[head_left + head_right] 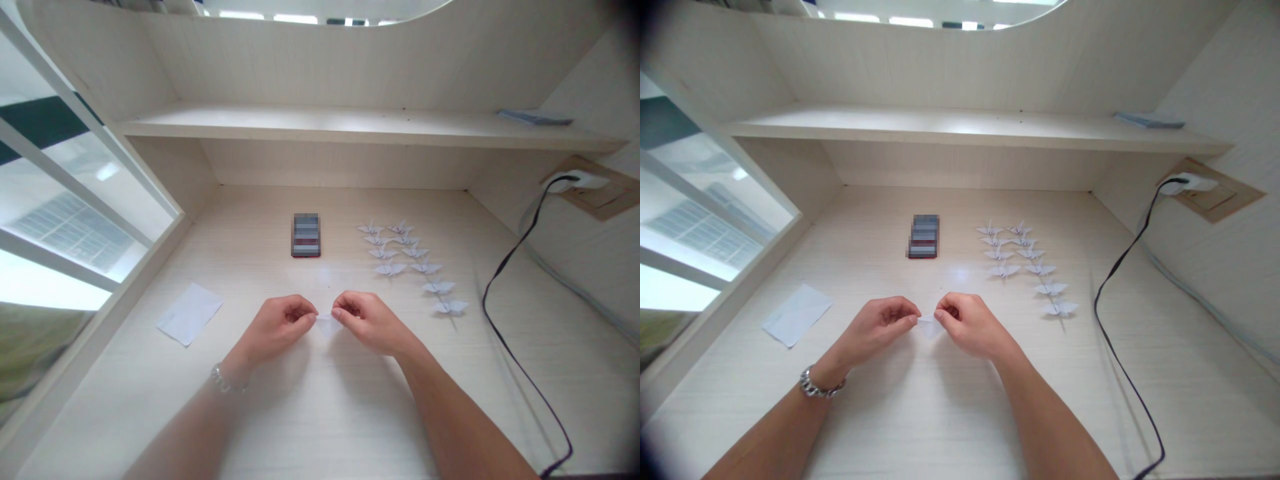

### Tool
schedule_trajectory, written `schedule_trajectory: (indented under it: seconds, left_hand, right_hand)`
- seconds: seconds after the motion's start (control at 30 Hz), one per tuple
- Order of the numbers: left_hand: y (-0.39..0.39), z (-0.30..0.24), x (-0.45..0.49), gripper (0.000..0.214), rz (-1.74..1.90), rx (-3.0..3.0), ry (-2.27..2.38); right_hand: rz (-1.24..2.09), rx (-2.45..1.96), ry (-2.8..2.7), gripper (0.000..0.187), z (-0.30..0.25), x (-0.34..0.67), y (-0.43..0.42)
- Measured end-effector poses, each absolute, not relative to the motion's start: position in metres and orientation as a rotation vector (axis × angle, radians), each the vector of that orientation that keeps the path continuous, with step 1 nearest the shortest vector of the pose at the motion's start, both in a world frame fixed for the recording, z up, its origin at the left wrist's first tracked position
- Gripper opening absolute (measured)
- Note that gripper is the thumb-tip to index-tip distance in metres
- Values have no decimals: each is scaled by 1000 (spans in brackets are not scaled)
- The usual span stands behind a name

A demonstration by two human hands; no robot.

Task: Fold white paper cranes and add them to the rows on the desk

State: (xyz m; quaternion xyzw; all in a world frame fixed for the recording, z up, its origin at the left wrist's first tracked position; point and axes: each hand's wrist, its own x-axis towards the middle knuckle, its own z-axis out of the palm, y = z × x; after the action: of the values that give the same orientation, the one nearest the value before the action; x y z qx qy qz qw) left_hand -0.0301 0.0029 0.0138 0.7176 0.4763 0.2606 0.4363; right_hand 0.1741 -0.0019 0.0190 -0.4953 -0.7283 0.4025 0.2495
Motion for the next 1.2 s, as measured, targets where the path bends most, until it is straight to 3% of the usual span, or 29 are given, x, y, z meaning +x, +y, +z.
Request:
schedule_trajectory:
  seconds: [0.3, 0.7, 0.87, 1.2]
  left_hand:
    - [5, 17, -39, 15, 585, 1840, 1182]
    - [2, 3, -17, 20, 941, 1406, 1220]
    - [-2, 1, -14, 20, 840, 1565, 1201]
    - [11, 5, -30, 17, 891, 1336, 1281]
  right_hand:
    - [1129, -1356, -1957, 15, 21, 179, -1]
    - [1094, -1315, -1776, 16, 16, 159, -5]
    - [1083, -1338, -1845, 12, 12, 152, -7]
    - [1361, -1369, -1663, 7, 1, 159, -2]
